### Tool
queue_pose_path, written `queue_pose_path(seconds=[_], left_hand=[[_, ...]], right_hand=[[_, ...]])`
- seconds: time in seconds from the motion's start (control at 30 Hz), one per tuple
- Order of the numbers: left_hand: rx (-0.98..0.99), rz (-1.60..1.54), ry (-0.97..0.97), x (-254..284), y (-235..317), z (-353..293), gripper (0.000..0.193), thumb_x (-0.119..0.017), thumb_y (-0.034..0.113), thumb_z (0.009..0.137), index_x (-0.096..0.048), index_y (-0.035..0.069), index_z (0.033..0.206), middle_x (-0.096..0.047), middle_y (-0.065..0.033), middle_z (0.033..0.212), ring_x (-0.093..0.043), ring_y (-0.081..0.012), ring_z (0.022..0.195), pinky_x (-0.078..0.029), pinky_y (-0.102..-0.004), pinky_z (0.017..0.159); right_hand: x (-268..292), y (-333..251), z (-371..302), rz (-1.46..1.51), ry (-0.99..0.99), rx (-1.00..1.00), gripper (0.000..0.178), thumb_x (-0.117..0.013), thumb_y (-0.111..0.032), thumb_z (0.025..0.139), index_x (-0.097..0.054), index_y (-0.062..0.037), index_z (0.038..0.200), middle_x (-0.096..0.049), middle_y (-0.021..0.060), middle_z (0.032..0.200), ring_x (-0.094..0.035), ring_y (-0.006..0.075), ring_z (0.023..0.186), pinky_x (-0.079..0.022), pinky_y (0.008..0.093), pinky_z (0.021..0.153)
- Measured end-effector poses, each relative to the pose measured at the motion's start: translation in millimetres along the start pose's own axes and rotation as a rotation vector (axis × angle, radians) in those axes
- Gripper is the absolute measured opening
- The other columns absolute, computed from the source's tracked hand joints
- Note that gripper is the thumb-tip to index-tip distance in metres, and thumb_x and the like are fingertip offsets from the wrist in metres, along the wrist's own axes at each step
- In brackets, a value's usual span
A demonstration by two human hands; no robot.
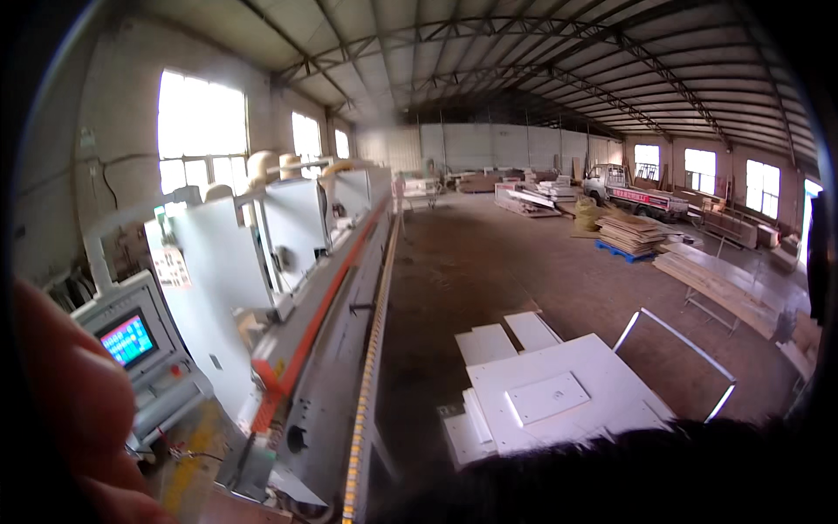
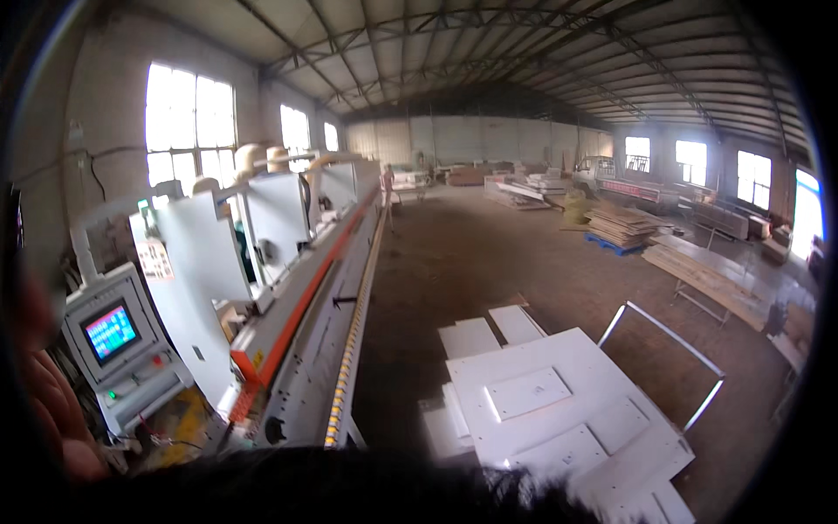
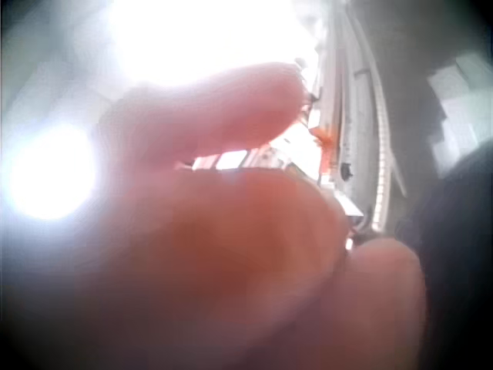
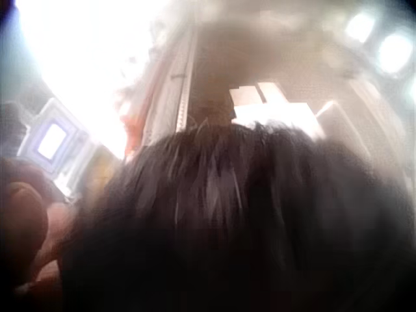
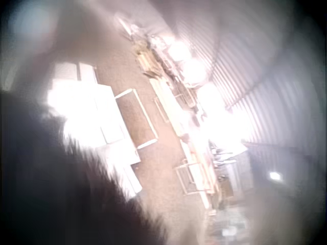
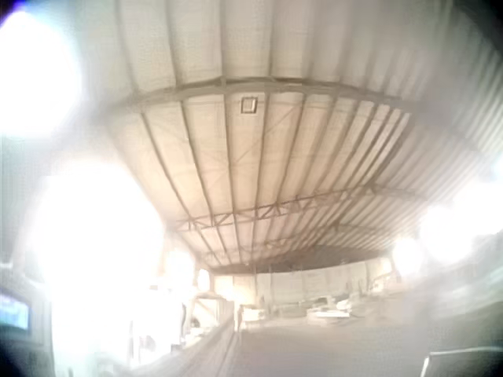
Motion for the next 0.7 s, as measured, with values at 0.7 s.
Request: queue_pose_path(seconds=[0.7], left_hand=[[-0.245,-0.039,0.164,69,-164,8,0.037,-0.069,0.028,0.093,-0.058,0.004,0.119,-0.065,-0.0108,0.089,-0.059,-0.0213,0.074,-0.051,-0.036,0.07]], right_hand=[[-36,-21,-18,0.019,0.28,-0.292,0.034,-0.064,-0.035,0.095,-0.077,-0.0075,0.108,-0.076,0.0124,0.103,-0.069,0.0271,0.099,-0.053,0.0417,0.092]])
Point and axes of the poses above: each hand's wrist, its own z-axis towards the middle knuckle, its own x-axis out of the back of the hand, y = z × x, the point moved 1 cm from there along z, towards the middle knuckle
